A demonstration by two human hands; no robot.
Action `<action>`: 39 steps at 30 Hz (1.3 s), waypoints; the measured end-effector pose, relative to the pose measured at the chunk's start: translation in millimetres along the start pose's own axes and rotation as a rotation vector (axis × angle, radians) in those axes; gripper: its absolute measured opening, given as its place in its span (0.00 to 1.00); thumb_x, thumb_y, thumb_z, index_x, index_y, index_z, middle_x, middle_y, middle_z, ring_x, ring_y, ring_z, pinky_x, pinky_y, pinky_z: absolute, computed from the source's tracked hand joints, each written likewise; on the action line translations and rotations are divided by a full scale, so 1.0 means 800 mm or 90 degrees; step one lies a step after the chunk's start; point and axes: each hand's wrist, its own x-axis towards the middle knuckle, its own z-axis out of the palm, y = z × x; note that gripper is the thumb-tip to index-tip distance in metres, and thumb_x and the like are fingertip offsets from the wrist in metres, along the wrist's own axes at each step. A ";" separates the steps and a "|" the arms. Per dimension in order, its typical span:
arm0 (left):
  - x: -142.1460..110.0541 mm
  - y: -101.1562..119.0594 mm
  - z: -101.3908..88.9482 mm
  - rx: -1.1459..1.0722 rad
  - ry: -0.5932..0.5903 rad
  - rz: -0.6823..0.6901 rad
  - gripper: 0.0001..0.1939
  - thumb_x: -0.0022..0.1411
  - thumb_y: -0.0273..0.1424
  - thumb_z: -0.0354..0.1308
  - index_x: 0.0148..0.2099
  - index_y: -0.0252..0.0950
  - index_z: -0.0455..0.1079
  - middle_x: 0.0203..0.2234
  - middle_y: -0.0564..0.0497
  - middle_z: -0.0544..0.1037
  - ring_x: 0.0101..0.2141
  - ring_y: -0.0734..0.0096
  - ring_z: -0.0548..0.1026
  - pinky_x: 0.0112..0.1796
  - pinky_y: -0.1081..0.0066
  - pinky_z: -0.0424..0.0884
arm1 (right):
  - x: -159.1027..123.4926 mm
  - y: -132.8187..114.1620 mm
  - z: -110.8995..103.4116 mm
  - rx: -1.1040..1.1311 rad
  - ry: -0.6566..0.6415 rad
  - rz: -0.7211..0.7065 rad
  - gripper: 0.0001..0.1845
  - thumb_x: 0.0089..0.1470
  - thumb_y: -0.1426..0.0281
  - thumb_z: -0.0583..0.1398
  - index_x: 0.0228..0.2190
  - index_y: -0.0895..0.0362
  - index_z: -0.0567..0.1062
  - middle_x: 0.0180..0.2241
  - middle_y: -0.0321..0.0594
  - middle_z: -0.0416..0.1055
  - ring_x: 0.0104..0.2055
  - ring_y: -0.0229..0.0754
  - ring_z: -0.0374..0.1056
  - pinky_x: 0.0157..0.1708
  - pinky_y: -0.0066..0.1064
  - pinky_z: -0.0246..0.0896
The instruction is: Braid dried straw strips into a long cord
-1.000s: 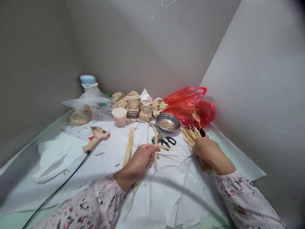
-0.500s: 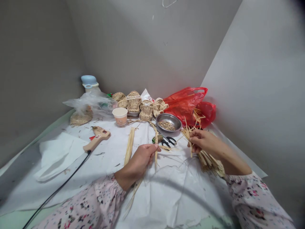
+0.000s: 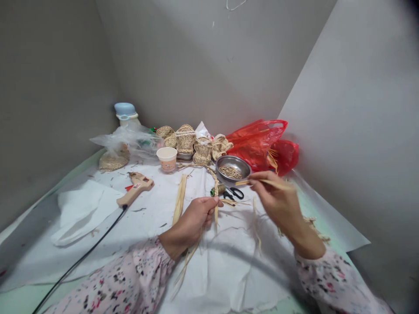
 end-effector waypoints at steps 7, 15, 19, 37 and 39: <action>0.002 0.000 -0.002 -0.057 -0.001 0.010 0.13 0.56 0.38 0.56 0.29 0.32 0.65 0.15 0.62 0.50 0.15 0.84 0.44 0.16 0.78 0.41 | -0.046 0.001 0.067 0.013 -0.047 -0.205 0.14 0.57 0.76 0.50 0.43 0.57 0.68 0.40 0.43 0.74 0.43 0.39 0.70 0.44 0.31 0.65; 0.006 -0.002 -0.004 -0.107 -0.003 0.012 0.16 0.53 0.37 0.59 0.24 0.35 0.57 0.15 0.62 0.53 0.15 0.86 0.45 0.16 0.79 0.41 | -0.053 -0.008 0.075 0.021 -0.102 -0.279 0.17 0.54 0.78 0.53 0.46 0.56 0.67 0.43 0.45 0.72 0.46 0.42 0.68 0.47 0.35 0.64; 0.006 -0.003 -0.004 -0.122 -0.021 0.027 0.14 0.54 0.37 0.59 0.26 0.34 0.59 0.16 0.62 0.53 0.15 0.86 0.47 0.16 0.81 0.41 | -0.051 -0.006 0.078 0.050 -0.131 -0.247 0.15 0.53 0.79 0.53 0.42 0.56 0.69 0.43 0.45 0.71 0.47 0.43 0.67 0.46 0.37 0.65; 0.005 -0.003 -0.003 -0.096 -0.030 0.012 0.13 0.55 0.36 0.58 0.27 0.32 0.63 0.16 0.61 0.55 0.15 0.87 0.48 0.16 0.81 0.42 | -0.049 0.002 0.077 0.044 -0.140 -0.318 0.15 0.54 0.80 0.52 0.40 0.55 0.72 0.45 0.44 0.71 0.49 0.41 0.65 0.49 0.37 0.63; 0.006 -0.004 -0.004 -0.094 -0.033 0.009 0.14 0.54 0.37 0.58 0.27 0.32 0.62 0.16 0.61 0.55 0.15 0.86 0.48 0.16 0.81 0.42 | -0.051 0.001 0.077 0.030 -0.138 -0.301 0.16 0.53 0.81 0.52 0.41 0.55 0.71 0.45 0.45 0.69 0.48 0.42 0.65 0.47 0.37 0.64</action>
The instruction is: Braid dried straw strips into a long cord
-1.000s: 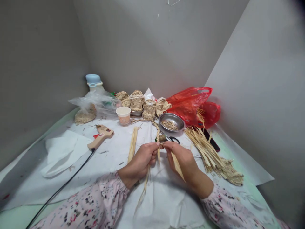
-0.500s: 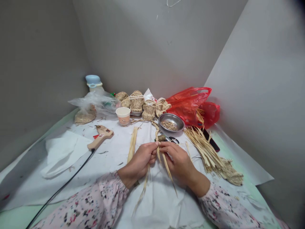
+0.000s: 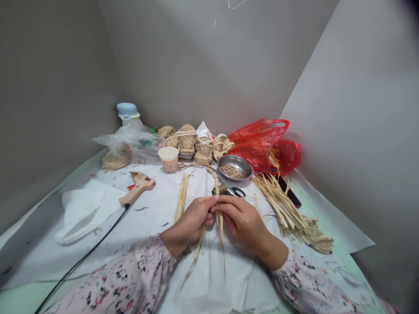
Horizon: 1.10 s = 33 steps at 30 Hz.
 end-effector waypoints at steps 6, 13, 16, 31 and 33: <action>0.001 0.000 0.000 0.030 -0.007 0.005 0.15 0.54 0.38 0.58 0.24 0.34 0.59 0.16 0.61 0.55 0.15 0.86 0.47 0.16 0.79 0.42 | -0.003 -0.004 0.001 -0.006 -0.010 0.032 0.30 0.44 0.84 0.51 0.51 0.57 0.62 0.48 0.50 0.60 0.53 0.47 0.59 0.50 0.42 0.62; -0.001 0.002 0.001 0.096 -0.005 -0.001 0.15 0.54 0.35 0.55 0.21 0.35 0.57 0.14 0.61 0.54 0.14 0.84 0.48 0.16 0.77 0.42 | -0.001 -0.007 0.000 0.061 0.000 0.095 0.33 0.39 0.85 0.51 0.49 0.57 0.59 0.48 0.48 0.58 0.53 0.47 0.57 0.51 0.42 0.60; 0.000 0.001 -0.002 0.143 -0.003 0.007 0.13 0.54 0.35 0.54 0.22 0.35 0.57 0.14 0.60 0.54 0.15 0.83 0.48 0.16 0.77 0.42 | -0.002 -0.004 0.002 0.090 0.013 0.103 0.34 0.38 0.86 0.50 0.50 0.57 0.58 0.48 0.48 0.58 0.53 0.46 0.57 0.51 0.42 0.59; -0.004 0.004 0.006 0.285 0.023 0.050 0.13 0.51 0.35 0.53 0.20 0.36 0.57 0.13 0.61 0.53 0.16 0.81 0.48 0.18 0.74 0.43 | 0.002 0.015 0.000 0.132 -0.010 0.261 0.12 0.57 0.73 0.50 0.41 0.56 0.71 0.39 0.43 0.69 0.44 0.43 0.64 0.45 0.37 0.58; -0.006 0.006 0.008 0.317 0.017 0.058 0.12 0.51 0.33 0.52 0.20 0.36 0.57 0.13 0.60 0.54 0.16 0.81 0.49 0.18 0.74 0.43 | 0.002 0.018 0.000 0.173 -0.053 0.279 0.13 0.59 0.72 0.48 0.34 0.56 0.72 0.33 0.40 0.69 0.38 0.41 0.65 0.40 0.33 0.59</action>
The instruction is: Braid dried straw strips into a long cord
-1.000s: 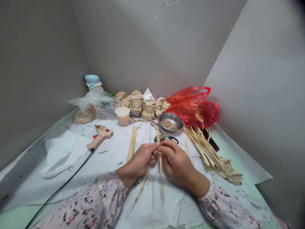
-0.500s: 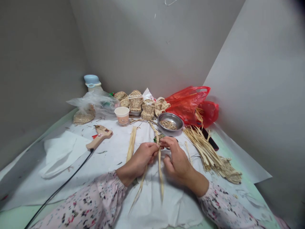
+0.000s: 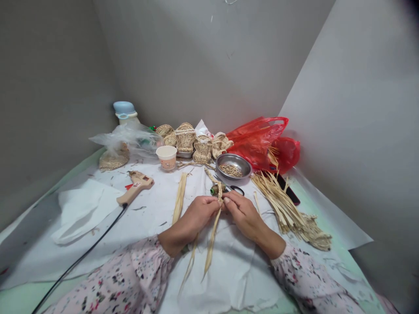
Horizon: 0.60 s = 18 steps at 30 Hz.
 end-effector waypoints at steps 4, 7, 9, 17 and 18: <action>0.000 0.001 -0.002 0.032 -0.015 0.003 0.11 0.51 0.34 0.52 0.21 0.36 0.60 0.13 0.60 0.55 0.16 0.80 0.49 0.19 0.74 0.44 | -0.001 0.001 0.000 0.040 -0.041 0.020 0.15 0.60 0.71 0.48 0.26 0.57 0.69 0.26 0.35 0.65 0.29 0.36 0.62 0.32 0.28 0.57; 0.001 -0.001 -0.003 0.053 -0.011 -0.003 0.12 0.52 0.36 0.52 0.21 0.36 0.60 0.12 0.60 0.54 0.16 0.80 0.48 0.19 0.74 0.43 | -0.001 -0.002 0.000 0.035 -0.029 0.030 0.11 0.58 0.72 0.51 0.28 0.57 0.71 0.26 0.35 0.67 0.30 0.36 0.63 0.32 0.27 0.57; 0.001 -0.002 -0.004 0.080 -0.003 -0.003 0.12 0.53 0.36 0.52 0.21 0.36 0.61 0.13 0.60 0.55 0.16 0.79 0.49 0.20 0.74 0.43 | -0.001 -0.004 -0.001 0.027 -0.018 0.039 0.09 0.56 0.72 0.52 0.29 0.57 0.72 0.27 0.36 0.69 0.30 0.37 0.64 0.32 0.27 0.57; 0.002 -0.001 -0.005 0.168 0.018 0.039 0.13 0.53 0.35 0.51 0.21 0.35 0.64 0.14 0.58 0.57 0.19 0.77 0.52 0.22 0.74 0.47 | 0.000 0.001 0.000 0.090 -0.033 0.089 0.10 0.55 0.71 0.53 0.29 0.57 0.74 0.27 0.36 0.72 0.31 0.37 0.66 0.33 0.27 0.59; 0.002 -0.001 -0.005 0.179 0.016 0.043 0.12 0.53 0.35 0.51 0.21 0.35 0.64 0.15 0.58 0.58 0.20 0.77 0.53 0.22 0.74 0.48 | 0.000 0.001 0.000 0.094 -0.037 0.094 0.10 0.55 0.71 0.53 0.29 0.57 0.74 0.27 0.36 0.72 0.30 0.37 0.66 0.33 0.27 0.59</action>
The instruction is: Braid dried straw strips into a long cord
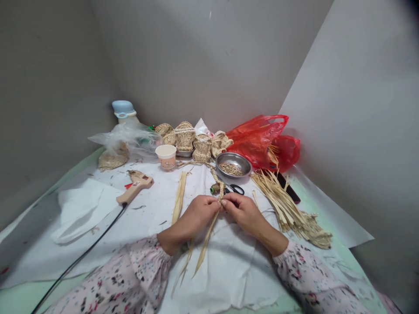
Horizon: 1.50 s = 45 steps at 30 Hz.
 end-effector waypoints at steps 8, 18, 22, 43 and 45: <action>-0.002 0.000 0.003 0.115 0.028 0.058 0.15 0.56 0.37 0.48 0.22 0.35 0.64 0.17 0.56 0.64 0.23 0.73 0.60 0.25 0.75 0.52 | -0.004 -0.006 0.004 -0.057 0.044 0.019 0.07 0.54 0.72 0.53 0.27 0.56 0.71 0.26 0.34 0.71 0.29 0.37 0.65 0.31 0.27 0.57; -0.009 0.011 -0.001 0.257 0.133 0.101 0.13 0.59 0.36 0.48 0.28 0.37 0.70 0.22 0.52 0.72 0.25 0.69 0.66 0.28 0.73 0.53 | -0.002 -0.002 0.005 -0.089 0.091 0.065 0.08 0.54 0.68 0.53 0.26 0.56 0.70 0.24 0.35 0.70 0.25 0.38 0.63 0.27 0.27 0.54; -0.011 0.014 0.002 0.248 0.186 0.115 0.12 0.59 0.36 0.50 0.26 0.37 0.68 0.20 0.52 0.71 0.24 0.70 0.65 0.27 0.73 0.51 | -0.003 -0.003 0.007 -0.067 0.104 0.079 0.08 0.54 0.67 0.53 0.25 0.55 0.68 0.22 0.35 0.69 0.24 0.38 0.62 0.26 0.27 0.54; -0.028 0.024 0.028 0.521 0.042 0.088 0.15 0.60 0.34 0.46 0.28 0.36 0.71 0.23 0.45 0.76 0.24 0.63 0.71 0.26 0.69 0.54 | 0.001 0.004 0.013 0.417 0.063 0.213 0.12 0.52 0.61 0.57 0.26 0.56 0.65 0.12 0.24 0.52 0.13 0.29 0.42 0.13 0.23 0.36; -0.030 0.025 0.029 0.544 0.023 0.087 0.16 0.61 0.33 0.44 0.31 0.36 0.72 0.25 0.45 0.77 0.25 0.63 0.72 0.27 0.69 0.56 | 0.001 0.004 0.014 0.471 0.042 0.214 0.12 0.52 0.61 0.56 0.26 0.56 0.65 0.11 0.23 0.50 0.13 0.29 0.40 0.13 0.23 0.34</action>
